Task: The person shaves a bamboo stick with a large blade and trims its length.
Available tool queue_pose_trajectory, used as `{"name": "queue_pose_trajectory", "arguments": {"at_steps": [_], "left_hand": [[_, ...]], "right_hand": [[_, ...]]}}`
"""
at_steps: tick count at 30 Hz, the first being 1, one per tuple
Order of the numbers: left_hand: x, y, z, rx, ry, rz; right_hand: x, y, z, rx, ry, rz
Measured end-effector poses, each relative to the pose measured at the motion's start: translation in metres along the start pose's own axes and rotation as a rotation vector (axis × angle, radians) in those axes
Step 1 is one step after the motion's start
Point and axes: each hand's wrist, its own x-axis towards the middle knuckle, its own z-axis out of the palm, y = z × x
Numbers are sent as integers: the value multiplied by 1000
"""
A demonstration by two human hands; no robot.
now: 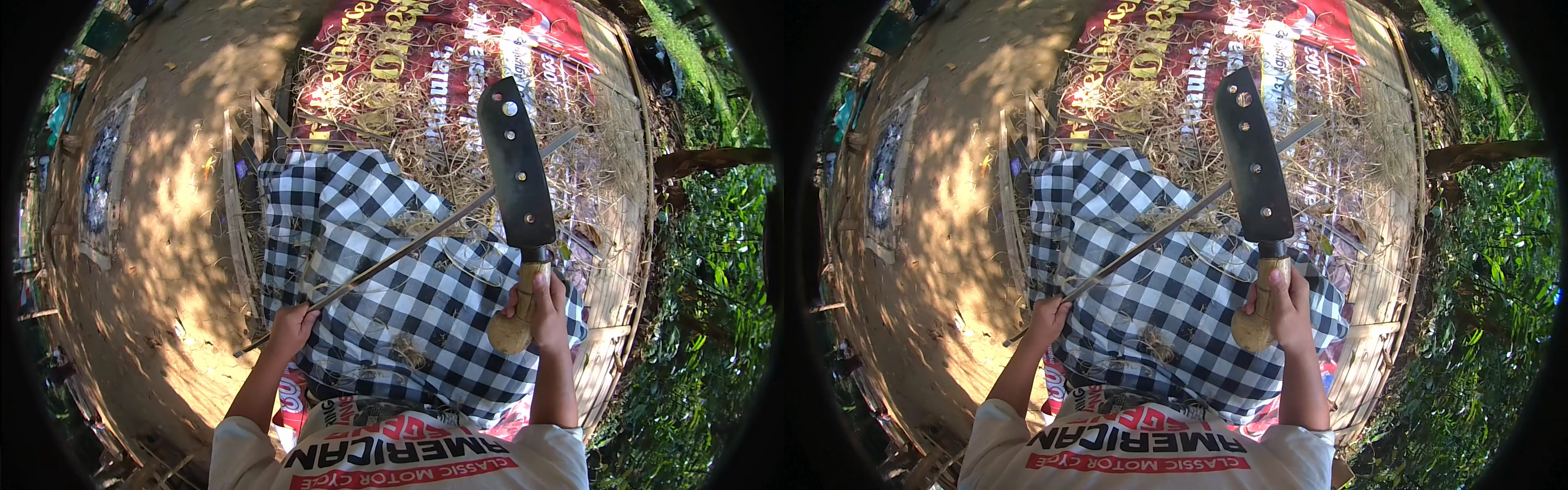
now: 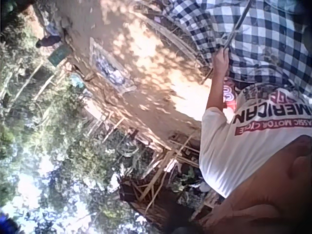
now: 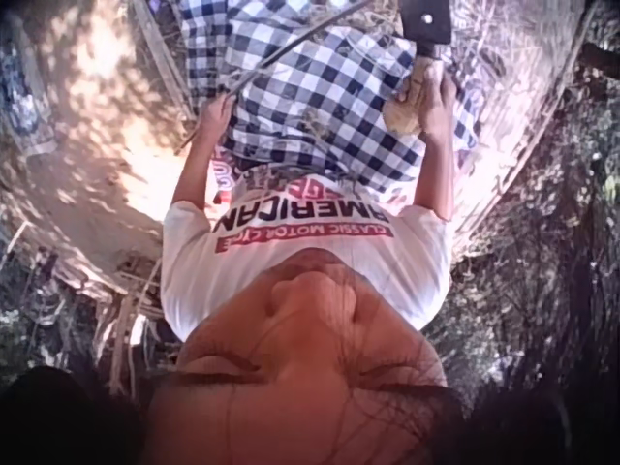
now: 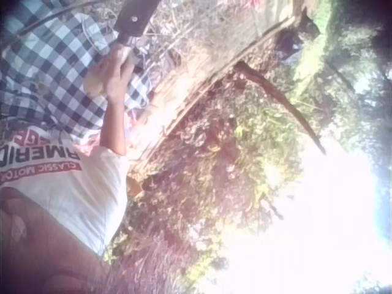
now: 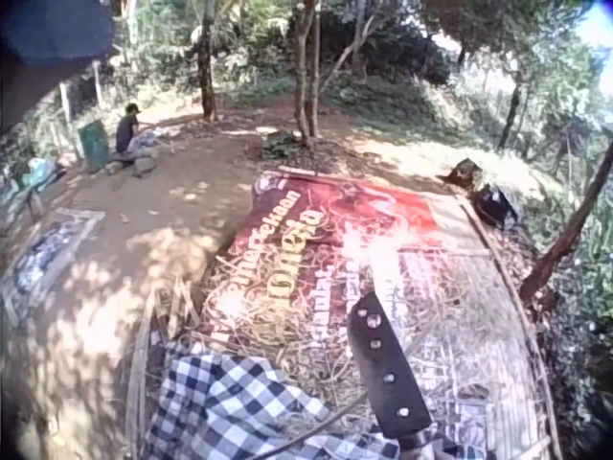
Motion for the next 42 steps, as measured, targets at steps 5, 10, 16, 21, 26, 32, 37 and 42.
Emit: {"name": "queue_pose_trajectory", "arguments": {"at_steps": [5, 10, 16, 21, 26, 32, 37, 42], "left_hand": [[0, -3, -2, -5, 1, 30], [2, -1, -5, 15, -29, 32], [1, -1, -3, 5, -30, 8], [4, 2, -5, -8, -42, 17], [0, 0, -2, -27, -24, 13], [6, 8, -15, 58, -50, 15], [6, 1, -7, -27, -36, -7], [1, 3, -7, 9, 1, 13]], "right_hand": [[-13, 11, 9, 119, -13, 22], [-15, -1, -9, 97, -21, 31], [-14, -3, 0, 83, -45, 114], [-35, 14, 23, -8, -347, 229], [-11, -9, 3, 42, 63, 31], [-26, 17, 3, 83, 62, 151], [-14, -6, -10, 62, 61, 36], [-31, 27, 9, 21, -87, 204]]}}
